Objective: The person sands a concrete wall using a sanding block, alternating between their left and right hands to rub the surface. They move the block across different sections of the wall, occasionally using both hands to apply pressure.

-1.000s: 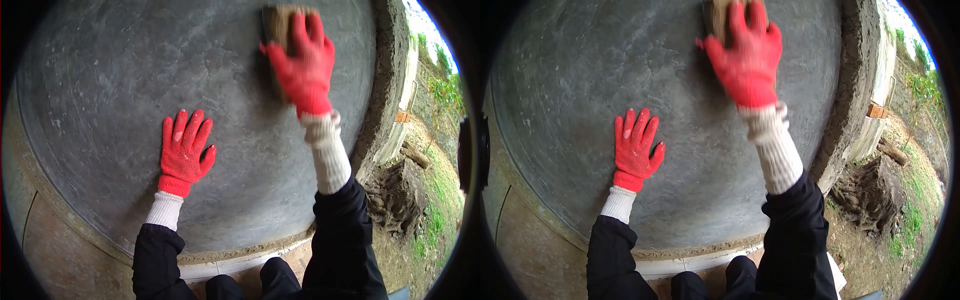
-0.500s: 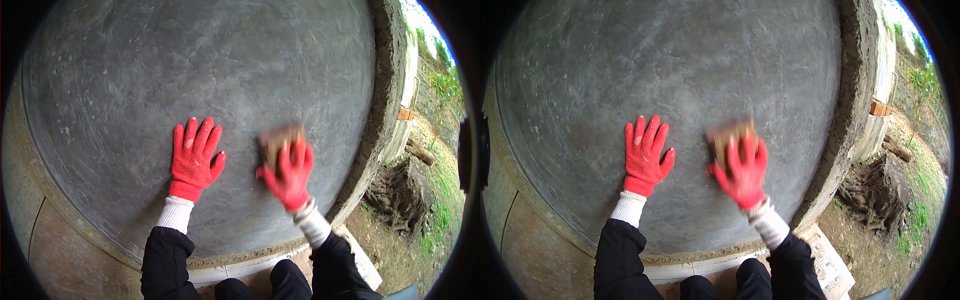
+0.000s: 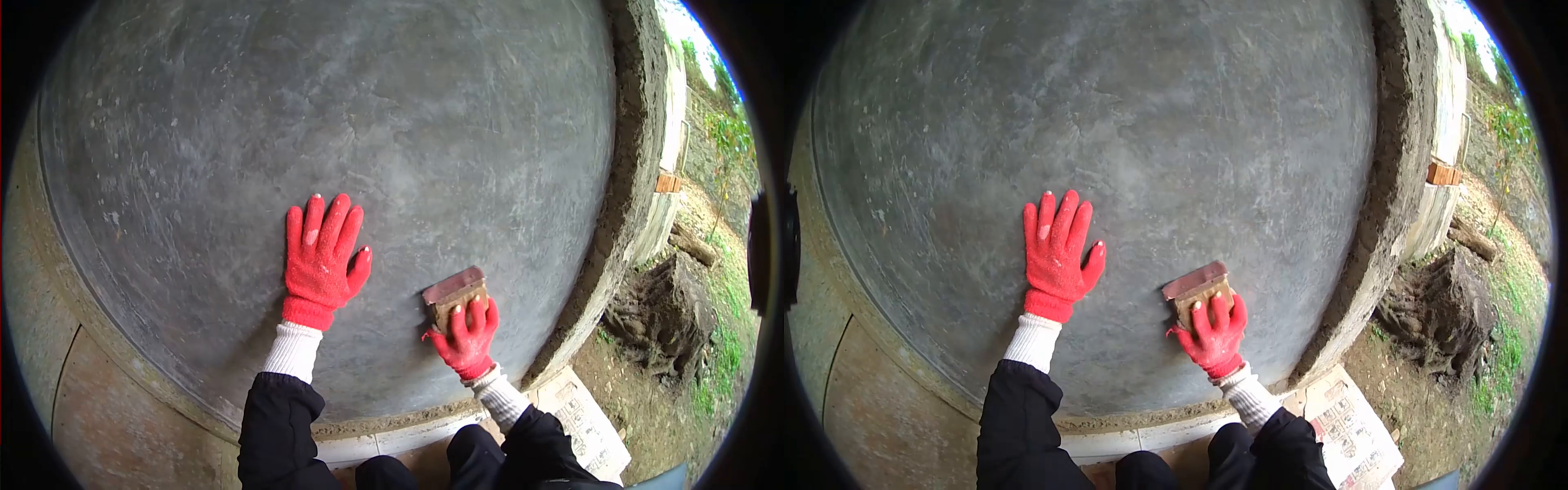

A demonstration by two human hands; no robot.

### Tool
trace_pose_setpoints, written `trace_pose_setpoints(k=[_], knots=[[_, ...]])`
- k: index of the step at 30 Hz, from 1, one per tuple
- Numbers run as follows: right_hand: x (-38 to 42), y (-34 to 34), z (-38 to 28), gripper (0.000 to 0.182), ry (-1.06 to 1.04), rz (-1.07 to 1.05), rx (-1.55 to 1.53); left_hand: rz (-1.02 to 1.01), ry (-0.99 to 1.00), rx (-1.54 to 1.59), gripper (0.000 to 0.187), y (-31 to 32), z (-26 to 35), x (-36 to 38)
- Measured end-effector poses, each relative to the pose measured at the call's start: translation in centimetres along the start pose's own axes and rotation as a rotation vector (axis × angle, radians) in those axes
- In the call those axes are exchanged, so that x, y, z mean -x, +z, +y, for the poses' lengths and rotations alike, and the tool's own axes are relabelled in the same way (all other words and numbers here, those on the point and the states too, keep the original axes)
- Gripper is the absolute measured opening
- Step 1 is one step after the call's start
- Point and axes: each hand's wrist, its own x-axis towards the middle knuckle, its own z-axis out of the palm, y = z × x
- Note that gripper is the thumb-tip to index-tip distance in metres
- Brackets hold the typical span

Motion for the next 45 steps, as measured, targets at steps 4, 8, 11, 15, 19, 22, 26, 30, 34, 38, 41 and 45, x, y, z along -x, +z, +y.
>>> trace_pose_setpoints(k=[4,8,11,15,19,22,26,30,34,38,41,45], knots=[[-11.5,-0.7,0.2,0.074,-0.043,0.052,0.027,0.026,0.008,0.005,0.056,0.0,0.0,0.1],[-29.1,-1.6,0.1,0.07,0.013,0.266,0.035,-0.038,-0.026,0.003,0.056,-0.3,0.0,0.2],[-31.3,-0.9,-0.2,0.069,-0.034,0.426,0.14,-0.02,-0.028,-0.008,0.057,-0.2,-0.2,0.3],[-16.3,-0.2,-1.2,0.075,0.064,0.185,0.082,0.06,0.012,-0.01,0.058,0.4,-0.5,1.0],[2.4,1.2,-2.4,0.071,0.075,0.042,-0.021,0.074,0.023,0.033,0.058,0.5,-0.7,1.2],[-1.1,0.5,-2.2,0.069,-0.104,-0.047,-0.022,0.067,0.029,0.062,0.058,0.3,-0.7,1.4],[-21.4,-0.6,-2.2,0.068,-0.004,0.191,0.011,0.024,0.026,0.069,0.06,-0.2,-0.7,1.2],[-28.6,-0.4,-2.2,0.067,0.041,0.298,-0.032,0.043,0.013,0.062,0.061,-0.1,-0.7,1.3],[-17.7,-0.5,-2.3,0.064,0.0,0.123,-0.016,0.045,-0.081,0.173,0.072,0.0,5.5,4.7],[-7.8,-1.6,-2.3,0.057,0.028,-0.087,-0.102,-0.095,-0.386,0.595,0.09,3.3,18.4,12.5],[-8.2,-3.9,-2.1,0.053,0.028,-0.21,-0.204,-0.13,-0.507,0.448,0.083,4.7,21.2,9.1],[-8.8,-5.2,0.4,0.05,-0.071,-0.296,-0.432,-0.004,-0.505,-0.109,0.068,6.1,21.4,4.9]])
